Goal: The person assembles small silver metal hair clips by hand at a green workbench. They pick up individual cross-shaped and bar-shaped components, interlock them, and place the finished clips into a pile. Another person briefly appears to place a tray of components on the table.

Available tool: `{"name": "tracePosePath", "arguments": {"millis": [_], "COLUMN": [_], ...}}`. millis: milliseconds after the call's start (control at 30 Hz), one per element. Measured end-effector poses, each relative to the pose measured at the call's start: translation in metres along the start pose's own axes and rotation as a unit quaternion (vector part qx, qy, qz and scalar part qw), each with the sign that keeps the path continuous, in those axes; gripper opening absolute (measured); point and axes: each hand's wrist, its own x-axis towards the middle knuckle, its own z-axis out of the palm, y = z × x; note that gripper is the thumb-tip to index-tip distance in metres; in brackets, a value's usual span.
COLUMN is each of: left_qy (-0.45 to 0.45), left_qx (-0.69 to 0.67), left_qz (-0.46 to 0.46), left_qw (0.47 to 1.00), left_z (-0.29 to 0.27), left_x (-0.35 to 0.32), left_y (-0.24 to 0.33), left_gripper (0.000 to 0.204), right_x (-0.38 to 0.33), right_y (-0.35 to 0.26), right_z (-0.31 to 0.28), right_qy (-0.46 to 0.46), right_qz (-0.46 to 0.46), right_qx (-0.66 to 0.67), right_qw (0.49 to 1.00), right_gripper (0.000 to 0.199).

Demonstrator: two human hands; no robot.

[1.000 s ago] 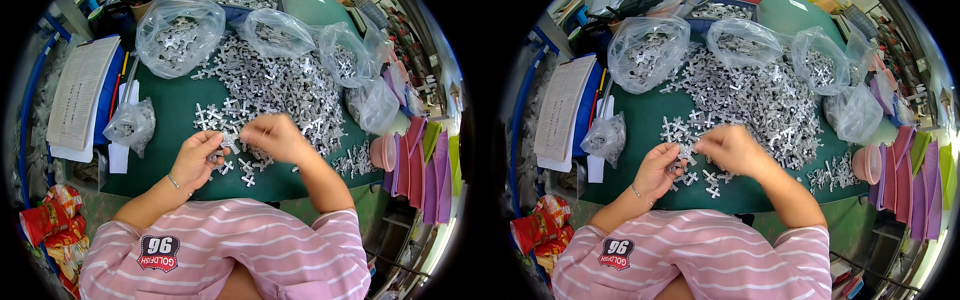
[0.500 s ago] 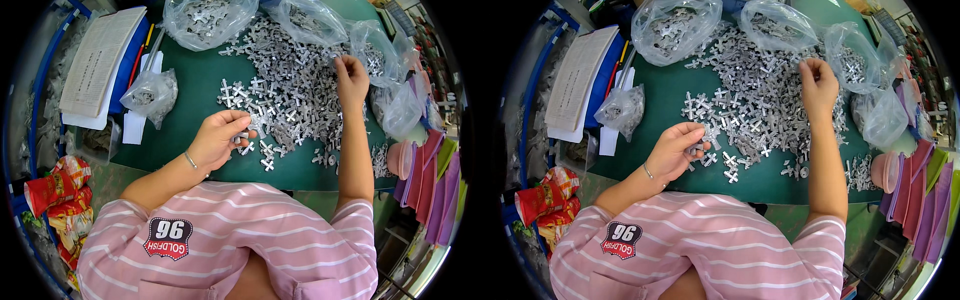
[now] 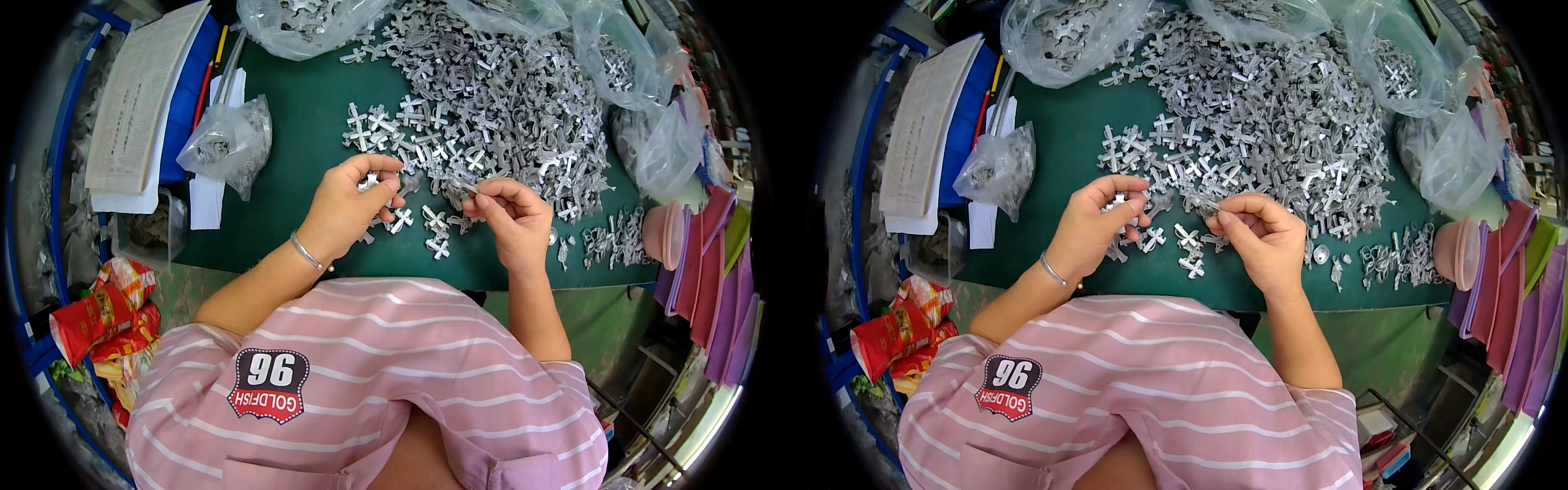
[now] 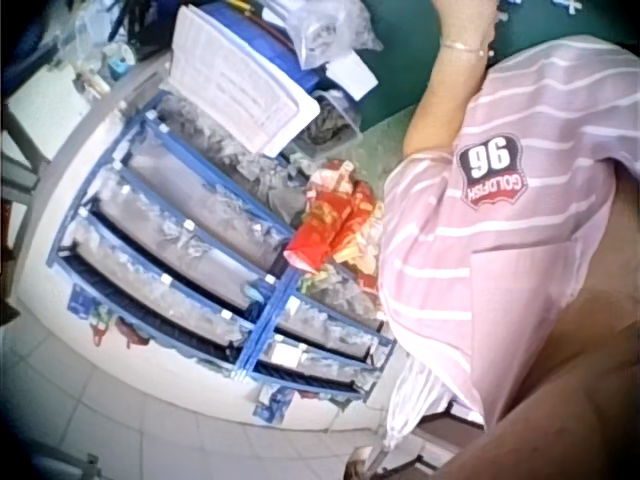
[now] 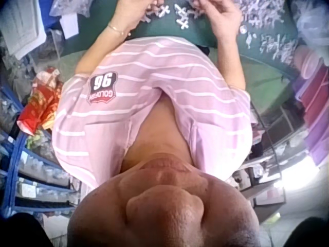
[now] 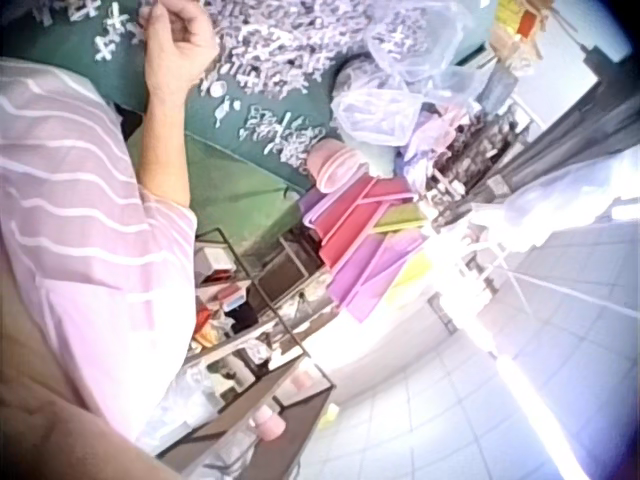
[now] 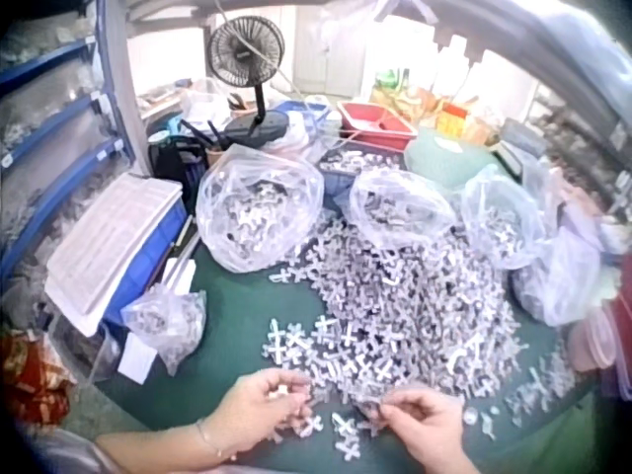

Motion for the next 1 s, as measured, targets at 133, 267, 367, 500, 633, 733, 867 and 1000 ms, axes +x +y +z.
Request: {"name": "tracePosePath", "arguments": {"millis": [133,267,367,500,633,733,867,1000], "left_qy": [-0.095,-0.103,-0.101,-0.087,-0.153,-0.147,-0.124,-0.058], "left_qx": [-0.131,-0.177,-0.179,-0.228,-0.361,-0.357,-0.359,-0.424], "left_qz": [-0.073,-0.068,-0.068,-0.078,-0.170,-0.184,-0.116,0.042], "left_qw": [0.984,0.976,0.976,0.967,0.904,0.904,0.918,0.903], "left_z": [0.003,0.006,0.006,0.009,-0.001,-0.004,-0.014,-0.034], "left_x": [-0.008,-0.012,-0.012,-0.012,-0.006,-0.008,0.007,0.054], "left_y": [0.011,0.007,0.004,0.000,-0.010,0.003,0.021,0.070], "left_gripper": [0.026,0.023,0.020,0.020,0.032,0.031,0.027,0.036], "right_x": [-0.005,-0.010,-0.014,-0.010,-0.008,-0.006,-0.014,-0.018], "right_y": [0.004,0.004,0.003,-0.010,-0.019,-0.026,-0.018,-0.014], "right_z": [0.009,0.017,0.022,0.032,0.047,0.041,0.026,0.009], "right_qy": [-0.027,-0.049,-0.032,-0.049,-0.183,-0.108,0.041,0.076], "right_qz": [-0.059,-0.098,-0.119,-0.324,-0.372,-0.336,-0.195,-0.205], "right_qx": [-0.012,-0.040,-0.078,-0.340,-0.274,-0.292,-0.195,-0.219], "right_qw": [0.998,0.993,0.989,0.881,0.868,0.889,0.960,0.951], "right_gripper": [0.011,0.015,0.017,0.021,0.022,0.020,0.017,0.017]}}
